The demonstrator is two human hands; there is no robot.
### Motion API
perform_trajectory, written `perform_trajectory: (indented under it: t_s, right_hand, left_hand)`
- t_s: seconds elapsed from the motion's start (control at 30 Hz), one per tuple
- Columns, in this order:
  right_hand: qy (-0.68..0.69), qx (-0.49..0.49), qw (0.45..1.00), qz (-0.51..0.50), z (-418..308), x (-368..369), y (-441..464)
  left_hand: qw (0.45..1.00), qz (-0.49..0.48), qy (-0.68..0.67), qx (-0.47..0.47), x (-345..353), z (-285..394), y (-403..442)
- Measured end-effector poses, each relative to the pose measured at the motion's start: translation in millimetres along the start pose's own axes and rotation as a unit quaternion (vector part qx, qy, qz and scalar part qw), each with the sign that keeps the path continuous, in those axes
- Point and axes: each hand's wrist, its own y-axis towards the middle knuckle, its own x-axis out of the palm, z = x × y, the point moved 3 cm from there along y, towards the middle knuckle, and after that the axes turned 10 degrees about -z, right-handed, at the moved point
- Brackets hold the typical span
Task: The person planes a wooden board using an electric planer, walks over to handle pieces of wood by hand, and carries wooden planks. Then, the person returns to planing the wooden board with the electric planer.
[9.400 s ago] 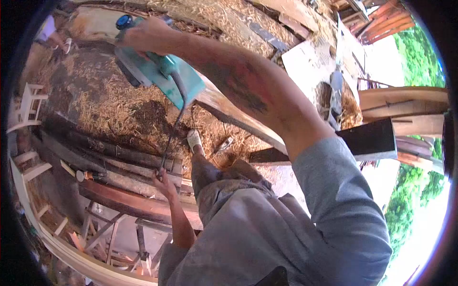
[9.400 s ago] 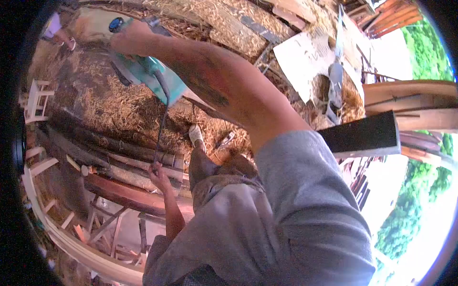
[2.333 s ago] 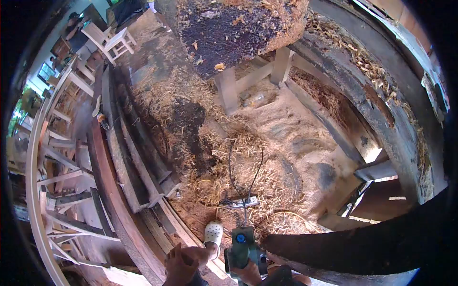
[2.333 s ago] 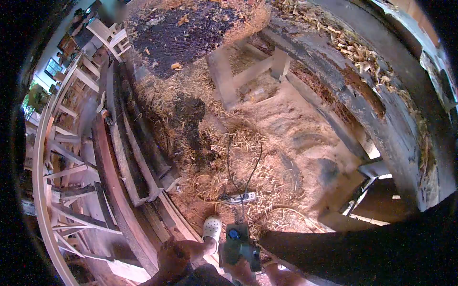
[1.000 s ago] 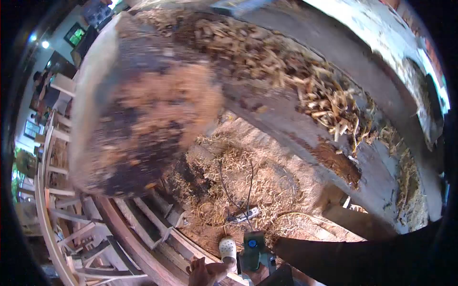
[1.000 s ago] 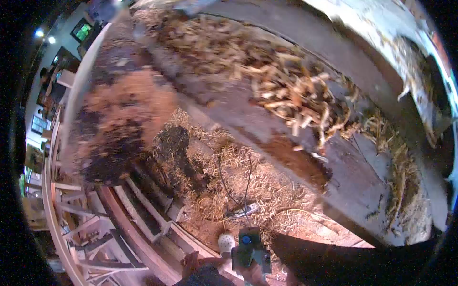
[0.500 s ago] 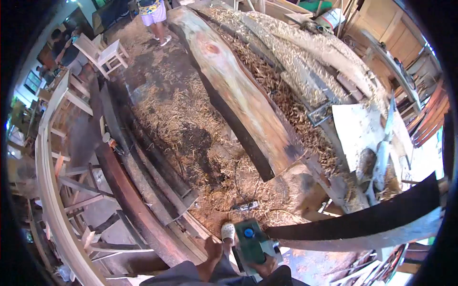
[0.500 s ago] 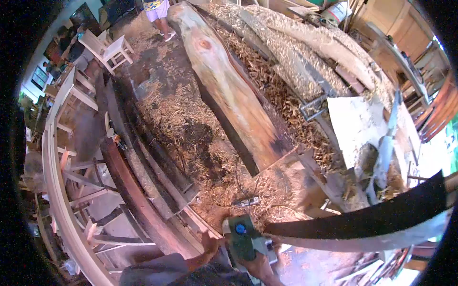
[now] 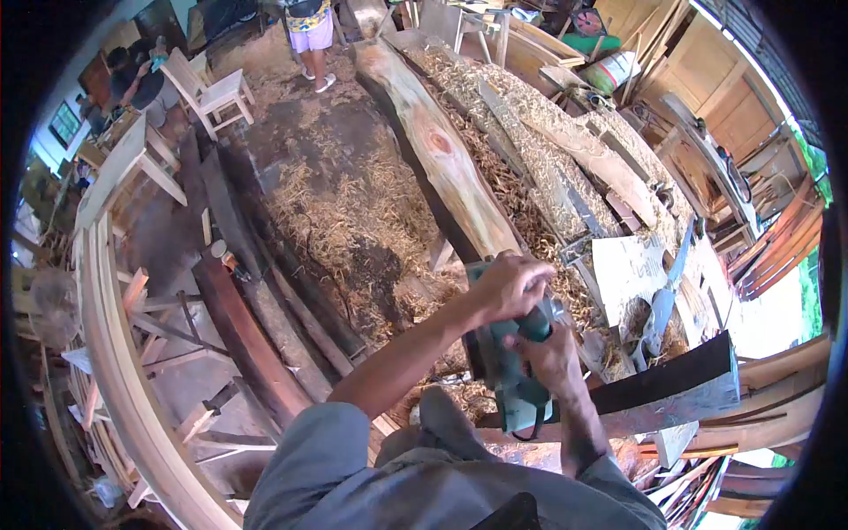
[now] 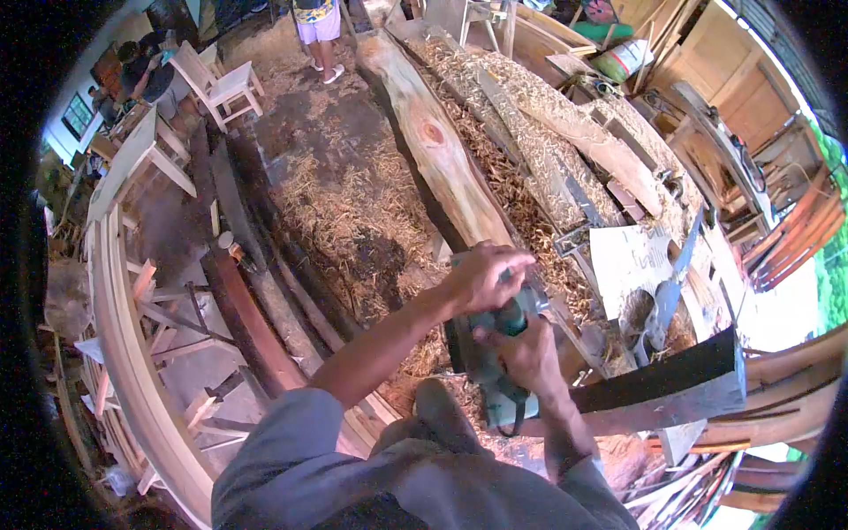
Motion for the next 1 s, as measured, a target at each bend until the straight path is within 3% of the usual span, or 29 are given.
perform_trajectory:
  t_s: [0.07,0.17,0.2,0.3,0.37,0.43,0.47,0.57,0.83,0.9,1.0]
  right_hand:
    - [0.017,-0.018,1.000,-0.004,2,-7,28]
    - [0.007,-0.010,1.000,0.010,0,-14,57]
    - [0.014,-0.015,1.000,0.005,-7,-15,68]
    - [0.031,-0.012,0.999,0.000,-27,-13,111]
    - [0.042,-0.002,0.999,-0.001,-47,-19,150]
    - [-0.021,0.072,0.997,-0.018,-58,-14,179]
    - [0.034,0.070,0.996,-0.041,-80,-10,192]
    - [0.043,0.041,0.998,-0.030,-97,-4,245]
    - [0.071,0.120,0.988,-0.073,-161,10,364]
    - [0.077,0.114,0.990,-0.040,-175,19,386]
    - [0.090,0.089,0.992,-0.015,-200,21,427]
  left_hand:
    - [0.985,0.036,-0.153,-0.073,3,-44,15]
    - [0.976,0.029,-0.164,-0.143,14,-97,28]
    - [0.984,0.052,-0.124,-0.116,14,-111,35]
    - [0.976,0.121,-0.124,-0.129,-12,-141,57]
    - [0.965,0.119,-0.143,-0.187,-35,-166,74]
    - [0.959,0.116,-0.138,-0.220,-59,-189,87]
    - [0.957,0.110,-0.145,-0.228,-67,-208,93]
    - [0.960,0.129,-0.137,-0.209,-97,-249,115]
    - [0.958,0.097,-0.135,-0.235,-176,-356,163]
    - [0.952,0.062,-0.168,-0.250,-190,-379,173]
    - [0.960,0.091,-0.170,-0.205,-211,-418,193]
